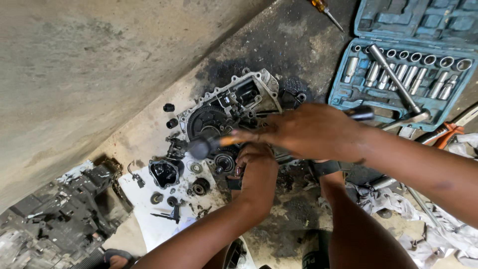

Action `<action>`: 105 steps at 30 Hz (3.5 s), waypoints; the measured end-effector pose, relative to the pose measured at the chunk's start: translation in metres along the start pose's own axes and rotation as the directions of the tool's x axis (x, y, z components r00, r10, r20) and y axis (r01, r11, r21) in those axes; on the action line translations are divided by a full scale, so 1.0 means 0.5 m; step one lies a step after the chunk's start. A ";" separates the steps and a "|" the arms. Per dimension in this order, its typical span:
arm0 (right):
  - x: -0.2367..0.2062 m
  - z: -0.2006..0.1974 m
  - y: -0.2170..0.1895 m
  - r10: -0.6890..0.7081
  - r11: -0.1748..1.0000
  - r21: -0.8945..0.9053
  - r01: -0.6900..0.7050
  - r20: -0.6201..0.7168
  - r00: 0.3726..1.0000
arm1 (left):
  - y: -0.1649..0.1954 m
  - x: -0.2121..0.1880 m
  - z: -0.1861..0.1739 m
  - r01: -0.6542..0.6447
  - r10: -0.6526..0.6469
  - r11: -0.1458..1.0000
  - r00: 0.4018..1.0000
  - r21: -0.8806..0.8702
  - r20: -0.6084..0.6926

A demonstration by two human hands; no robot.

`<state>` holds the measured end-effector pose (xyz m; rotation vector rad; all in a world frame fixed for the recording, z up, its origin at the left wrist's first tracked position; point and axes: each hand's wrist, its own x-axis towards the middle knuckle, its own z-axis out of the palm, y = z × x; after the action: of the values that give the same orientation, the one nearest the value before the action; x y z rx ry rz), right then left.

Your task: The person works on a disassembled engine block on the floor, installing and adjusting internal gears and shafts. They use a hammer to tap components into place and repeatedly rotate the shafts to check alignment.

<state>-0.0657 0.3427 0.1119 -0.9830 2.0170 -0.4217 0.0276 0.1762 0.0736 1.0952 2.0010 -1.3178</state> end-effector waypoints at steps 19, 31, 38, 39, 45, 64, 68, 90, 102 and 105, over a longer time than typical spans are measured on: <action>-0.033 0.034 -0.043 -0.326 0.889 0.057 0.454 -0.618 0.715 | -0.040 -0.036 -0.028 -0.471 0.438 0.874 0.870 0.119 0.228; -0.012 0.073 -0.026 -0.266 0.924 -0.001 0.384 -0.721 0.640 | -0.046 -0.040 -0.035 -0.478 0.448 0.806 0.878 0.350 0.168; -0.035 0.116 0.083 0.211 0.836 0.505 0.215 -0.658 0.723 | -0.011 -0.005 -0.015 0.021 -0.024 0.999 0.998 0.042 0.051; -0.034 0.136 0.087 0.283 0.712 0.625 0.321 -0.674 0.682 | -0.008 -0.006 -0.011 -0.037 0.035 0.999 0.997 0.021 0.072; 0.072 0.218 0.101 0.451 0.309 0.943 0.125 -0.261 0.854 | -0.010 -0.010 -0.008 0.057 -0.053 0.995 0.998 0.079 -0.045; 0.118 0.251 0.118 0.222 0.702 0.675 0.226 -0.509 0.831 | -0.070 -0.050 0.000 -0.013 -0.110 0.887 0.965 -0.461 -0.239; 0.113 0.259 0.143 0.314 0.457 0.862 0.218 -0.386 0.868 | -0.147 -0.107 0.085 -0.108 -0.301 0.334 0.929 -0.936 -0.215; -0.003 0.331 0.147 0.642 -0.135 0.915 0.380 -0.211 0.737 | -0.092 0.151 0.308 -0.288 -0.230 -0.868 0.955 -0.405 -0.187; -0.039 0.402 0.123 0.535 -0.042 0.952 0.302 -0.234 0.812 | -0.103 0.137 0.287 -0.236 -0.230 -0.842 0.970 -0.485 -0.073; -0.071 0.433 0.103 0.492 -0.323 0.852 0.412 -0.221 0.842 | -0.106 0.129 0.278 -0.311 -0.290 -0.812 0.949 -0.494 -0.121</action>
<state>0.0945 0.4150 -0.0291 0.5706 1.0679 -2.1912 -0.0547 0.0605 -0.0046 -0.1093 1.7827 1.6667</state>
